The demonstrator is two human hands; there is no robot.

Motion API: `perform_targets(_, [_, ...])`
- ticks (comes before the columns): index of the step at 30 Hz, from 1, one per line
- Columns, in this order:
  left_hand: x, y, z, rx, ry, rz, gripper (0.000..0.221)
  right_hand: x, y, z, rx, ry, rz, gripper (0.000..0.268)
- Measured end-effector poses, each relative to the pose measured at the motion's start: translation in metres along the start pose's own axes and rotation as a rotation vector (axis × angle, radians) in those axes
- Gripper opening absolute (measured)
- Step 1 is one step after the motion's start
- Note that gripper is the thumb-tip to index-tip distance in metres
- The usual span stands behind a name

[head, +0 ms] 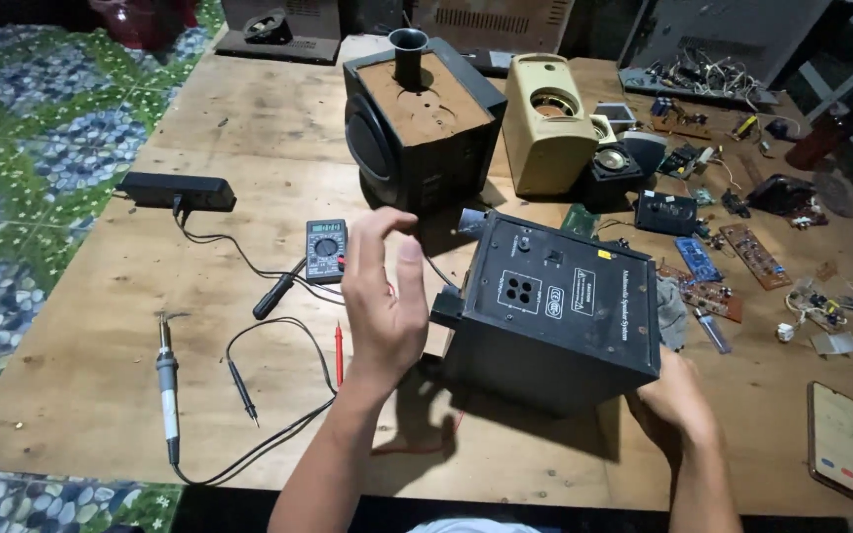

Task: A person uses a screwdriver to clean and probe the back panel of a wooden speaker enclosure on a workbench.

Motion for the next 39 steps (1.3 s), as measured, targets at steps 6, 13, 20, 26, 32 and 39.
perform_targets(6, [-0.032, -0.017, -0.006, 0.072, -0.070, -0.190, 0.036, 0.112, 0.027, -0.096, 0.013, -0.406, 0.042, 0.037])
perform_targets(13, [-0.066, -0.013, -0.036, 0.241, -0.042, -0.571, 0.048, 0.199, 0.055, -0.161, 0.533, -0.726, 0.358, 0.024])
perform_targets(20, [-0.067, -0.005, -0.042, 0.269, -0.098, -0.698, 0.045, 0.195, 0.071, -0.207, 0.674, -1.118, 0.351, 0.035])
perform_targets(26, [-0.069, -0.003, -0.050, 0.238, -0.098, -0.715, 0.049, 0.172, 0.067, -0.219, 0.766, -1.176, 0.219, 0.032])
perform_targets(32, [-0.068, -0.001, -0.049, 0.306, -0.147, -0.721, 0.050, 0.170, 0.068, -0.238, 0.898, -0.893, 0.376, 0.043])
perform_targets(39, [-0.030, -0.022, -0.038, 0.078, -0.113, -0.029, 0.022, 0.155, 0.068, -0.230, 0.765, -0.840, 0.279, 0.041])
Point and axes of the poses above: each hand's wrist, its own y-axis away from the middle knuckle, its own x-axis out of the back of the hand, z = x × y, the point moved 3 cm from there along -y, towards the middle knuckle, and after that the axes turned 6 degrees about y, right-handed, at the moved point
